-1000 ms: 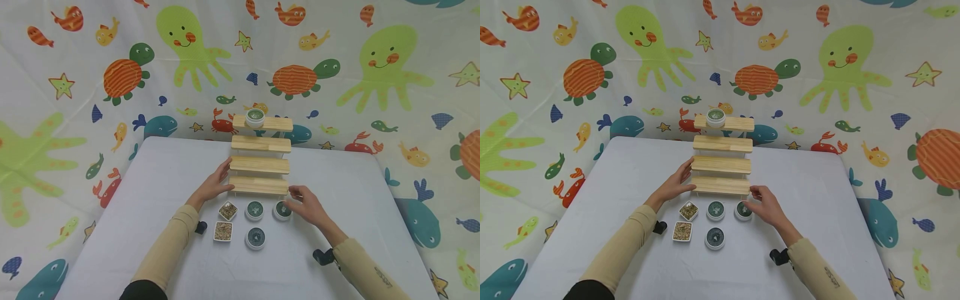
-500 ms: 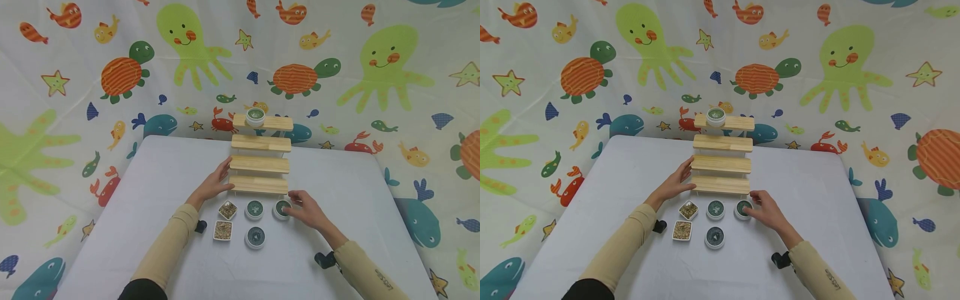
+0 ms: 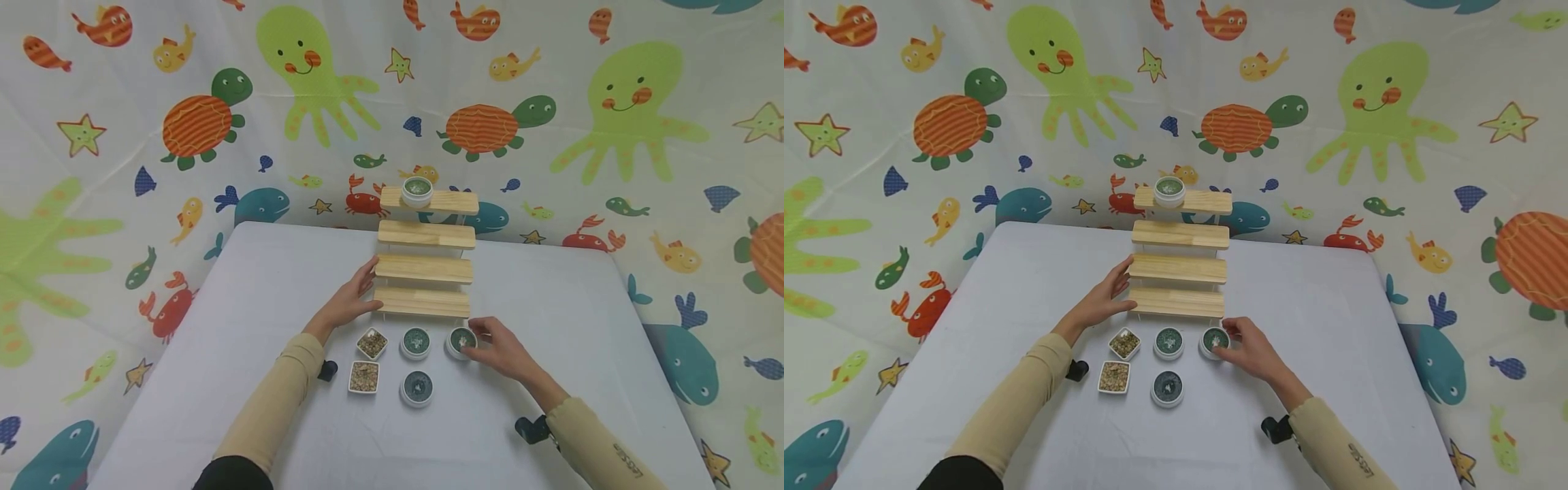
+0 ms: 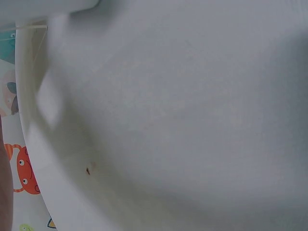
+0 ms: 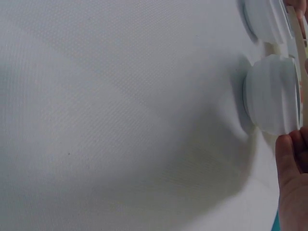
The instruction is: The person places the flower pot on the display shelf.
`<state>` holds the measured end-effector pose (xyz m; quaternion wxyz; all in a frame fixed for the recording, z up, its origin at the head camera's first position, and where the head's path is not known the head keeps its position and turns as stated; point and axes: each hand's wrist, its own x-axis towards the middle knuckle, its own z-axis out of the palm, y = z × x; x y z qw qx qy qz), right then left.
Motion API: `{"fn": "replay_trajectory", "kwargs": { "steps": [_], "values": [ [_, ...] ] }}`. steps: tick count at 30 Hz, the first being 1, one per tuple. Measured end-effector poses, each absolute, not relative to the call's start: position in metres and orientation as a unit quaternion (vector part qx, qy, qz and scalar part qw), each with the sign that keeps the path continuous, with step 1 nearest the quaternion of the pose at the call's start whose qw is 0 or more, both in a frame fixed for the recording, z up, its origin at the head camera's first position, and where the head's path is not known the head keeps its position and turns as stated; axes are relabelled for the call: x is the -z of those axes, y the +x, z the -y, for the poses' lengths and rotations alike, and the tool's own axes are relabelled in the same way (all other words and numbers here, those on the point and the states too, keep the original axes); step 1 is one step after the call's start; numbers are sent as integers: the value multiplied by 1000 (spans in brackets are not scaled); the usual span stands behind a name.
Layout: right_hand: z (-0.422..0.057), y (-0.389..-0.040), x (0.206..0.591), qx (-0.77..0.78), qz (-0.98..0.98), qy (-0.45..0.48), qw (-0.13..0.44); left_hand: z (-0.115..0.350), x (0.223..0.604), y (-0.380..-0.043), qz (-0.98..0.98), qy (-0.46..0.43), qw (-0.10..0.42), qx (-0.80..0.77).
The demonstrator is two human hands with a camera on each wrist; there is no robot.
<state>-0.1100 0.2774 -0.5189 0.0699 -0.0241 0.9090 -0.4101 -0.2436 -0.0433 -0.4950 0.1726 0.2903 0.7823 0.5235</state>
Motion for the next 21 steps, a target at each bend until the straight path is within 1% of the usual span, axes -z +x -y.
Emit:
{"fn": "replay_trajectory", "kwargs": {
  "steps": [5, 21],
  "values": [
    [-278, -108, 521, 413, -908, -40, 67, 44, 497, -244, -785, 287, 173, -521],
    [-277, -107, 531, 399, -913, -36, 79, 44, 496, -243, -787, 287, 173, -518]
  ]
}}
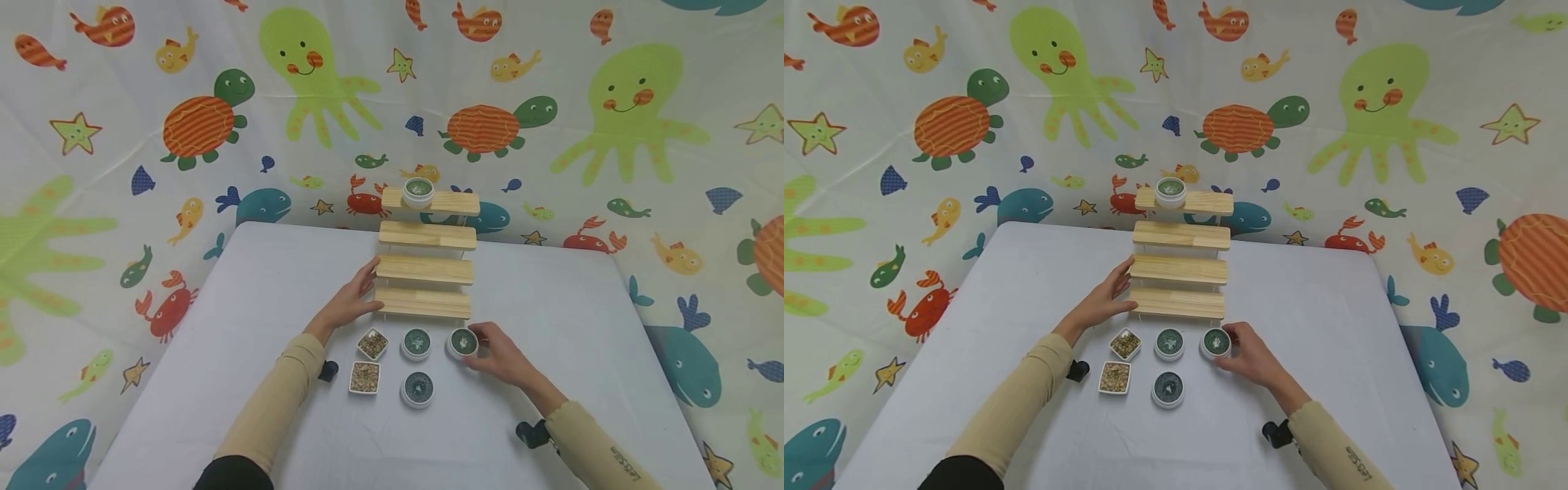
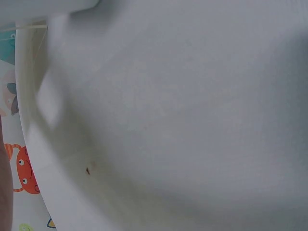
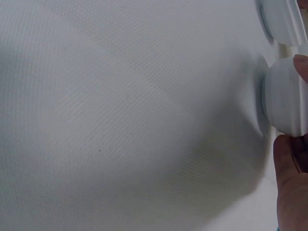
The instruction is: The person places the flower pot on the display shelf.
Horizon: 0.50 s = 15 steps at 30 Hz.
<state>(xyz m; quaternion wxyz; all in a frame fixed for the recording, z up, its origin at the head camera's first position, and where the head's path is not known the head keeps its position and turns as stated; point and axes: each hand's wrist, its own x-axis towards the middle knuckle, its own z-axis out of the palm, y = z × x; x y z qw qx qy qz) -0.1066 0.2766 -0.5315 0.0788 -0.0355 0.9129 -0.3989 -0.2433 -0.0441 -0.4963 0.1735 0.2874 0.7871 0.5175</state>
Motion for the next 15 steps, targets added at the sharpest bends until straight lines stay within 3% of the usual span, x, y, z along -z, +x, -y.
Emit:
{"fn": "replay_trajectory", "kwargs": {
  "steps": [15],
  "values": [
    [-273, -104, 536, 381, -920, -22, 87, 44, 495, -242, -790, 294, 166, -511]
  ]
}}
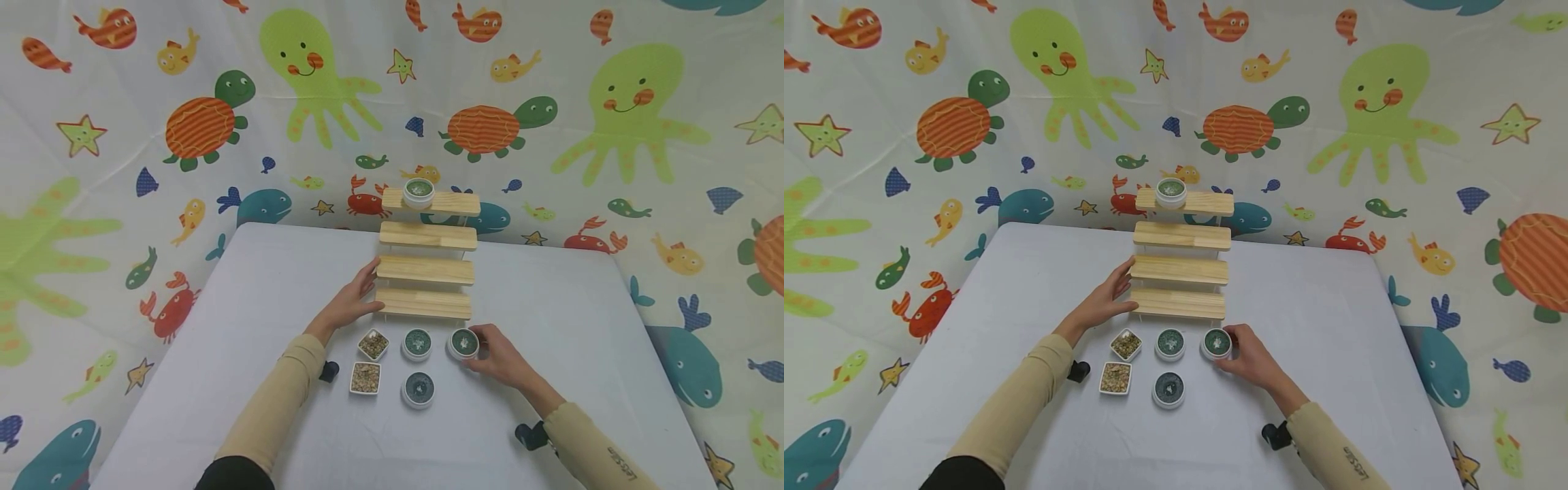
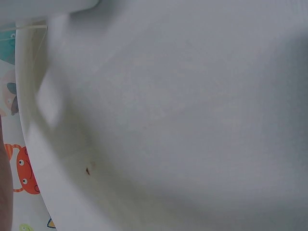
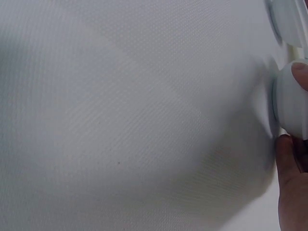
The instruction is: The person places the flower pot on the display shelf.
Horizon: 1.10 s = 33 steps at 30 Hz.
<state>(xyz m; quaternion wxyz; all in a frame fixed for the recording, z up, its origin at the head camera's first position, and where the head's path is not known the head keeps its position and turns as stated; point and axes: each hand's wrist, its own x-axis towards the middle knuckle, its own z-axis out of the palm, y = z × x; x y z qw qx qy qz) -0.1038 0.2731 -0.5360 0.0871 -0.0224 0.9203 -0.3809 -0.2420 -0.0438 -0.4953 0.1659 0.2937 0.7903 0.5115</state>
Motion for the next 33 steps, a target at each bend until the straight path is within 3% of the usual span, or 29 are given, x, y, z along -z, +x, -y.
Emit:
{"fn": "replay_trajectory", "kwargs": {
  "steps": [33],
  "values": [
    [-269, -108, 525, 423, -901, -27, 94, 44, 493, -241, -785, 295, 168, -518]
  ]
}}
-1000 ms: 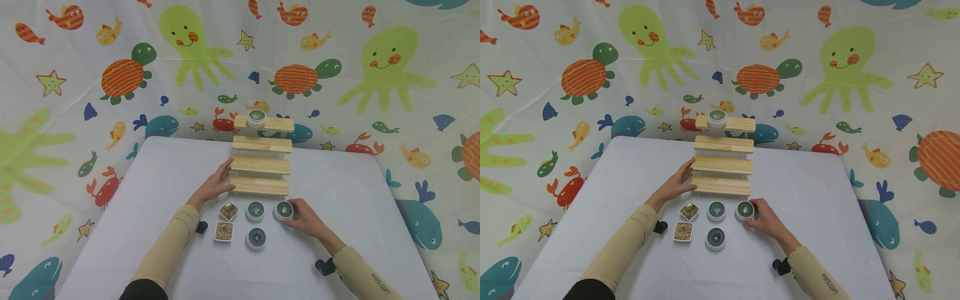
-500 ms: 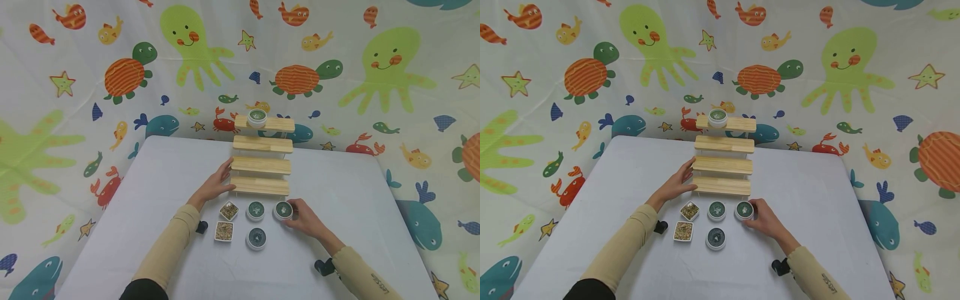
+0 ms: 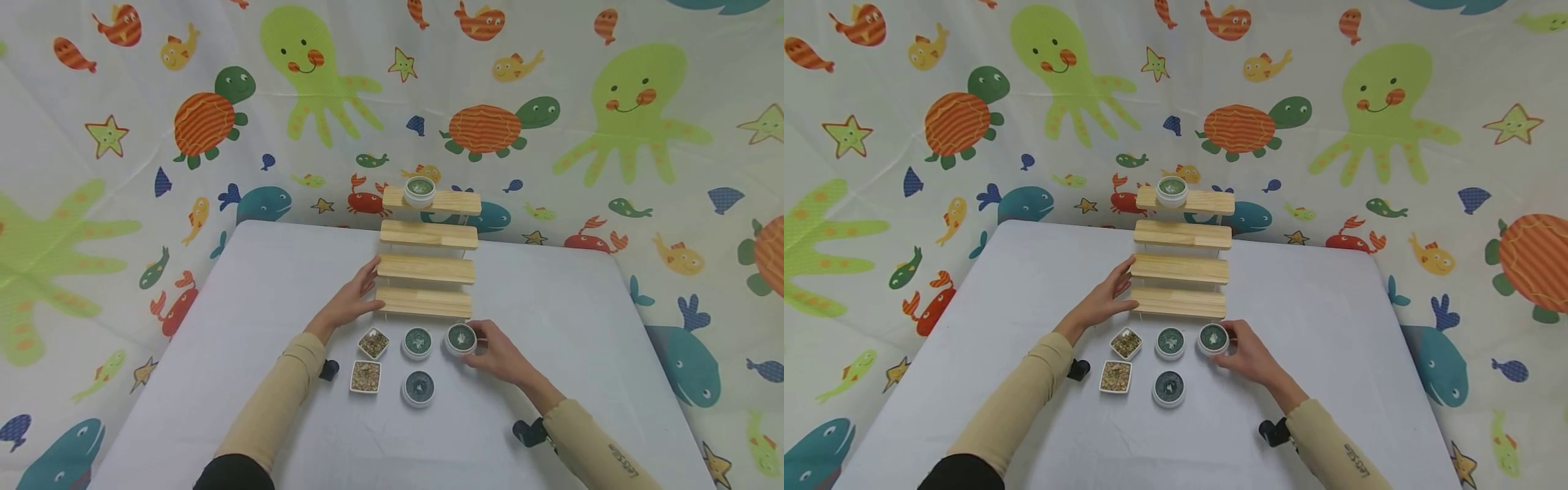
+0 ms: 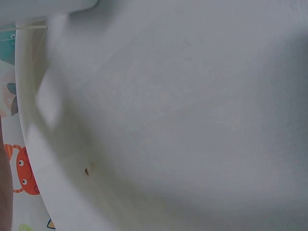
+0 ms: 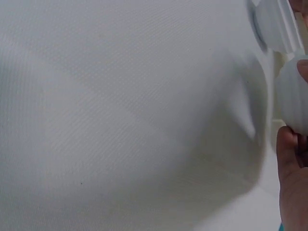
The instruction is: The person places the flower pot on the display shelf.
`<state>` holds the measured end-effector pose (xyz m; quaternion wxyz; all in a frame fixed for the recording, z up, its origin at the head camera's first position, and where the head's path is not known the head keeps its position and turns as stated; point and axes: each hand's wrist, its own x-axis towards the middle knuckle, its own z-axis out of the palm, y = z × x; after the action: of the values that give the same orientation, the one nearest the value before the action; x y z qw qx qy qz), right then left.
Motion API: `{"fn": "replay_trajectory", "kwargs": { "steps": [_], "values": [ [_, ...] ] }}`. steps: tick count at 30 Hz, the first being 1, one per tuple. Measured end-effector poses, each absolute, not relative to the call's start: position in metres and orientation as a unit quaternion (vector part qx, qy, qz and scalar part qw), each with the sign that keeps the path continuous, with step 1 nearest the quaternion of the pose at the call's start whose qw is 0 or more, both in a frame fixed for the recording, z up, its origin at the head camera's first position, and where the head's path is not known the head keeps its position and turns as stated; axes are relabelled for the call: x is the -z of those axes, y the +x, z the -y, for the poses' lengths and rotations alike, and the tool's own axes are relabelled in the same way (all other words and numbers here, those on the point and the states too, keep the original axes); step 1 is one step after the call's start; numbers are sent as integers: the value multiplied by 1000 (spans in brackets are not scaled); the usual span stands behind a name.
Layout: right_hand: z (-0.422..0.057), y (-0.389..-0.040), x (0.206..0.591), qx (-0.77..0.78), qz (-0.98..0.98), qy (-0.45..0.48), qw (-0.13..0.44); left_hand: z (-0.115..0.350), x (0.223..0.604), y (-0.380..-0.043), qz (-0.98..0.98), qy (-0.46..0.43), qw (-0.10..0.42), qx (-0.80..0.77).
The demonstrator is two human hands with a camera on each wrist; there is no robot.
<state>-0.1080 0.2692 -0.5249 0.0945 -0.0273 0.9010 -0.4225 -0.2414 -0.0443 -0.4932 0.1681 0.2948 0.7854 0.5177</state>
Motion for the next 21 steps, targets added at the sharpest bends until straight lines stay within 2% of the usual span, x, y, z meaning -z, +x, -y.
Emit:
{"fn": "replay_trajectory", "kwargs": {
  "steps": [10, 21],
  "values": [
    [-271, -112, 515, 445, -889, -25, 101, 45, 492, -242, -785, 290, 173, -519],
    [-277, -118, 497, 461, -883, -31, 81, 44, 493, -243, -782, 290, 175, -524]
  ]
}}
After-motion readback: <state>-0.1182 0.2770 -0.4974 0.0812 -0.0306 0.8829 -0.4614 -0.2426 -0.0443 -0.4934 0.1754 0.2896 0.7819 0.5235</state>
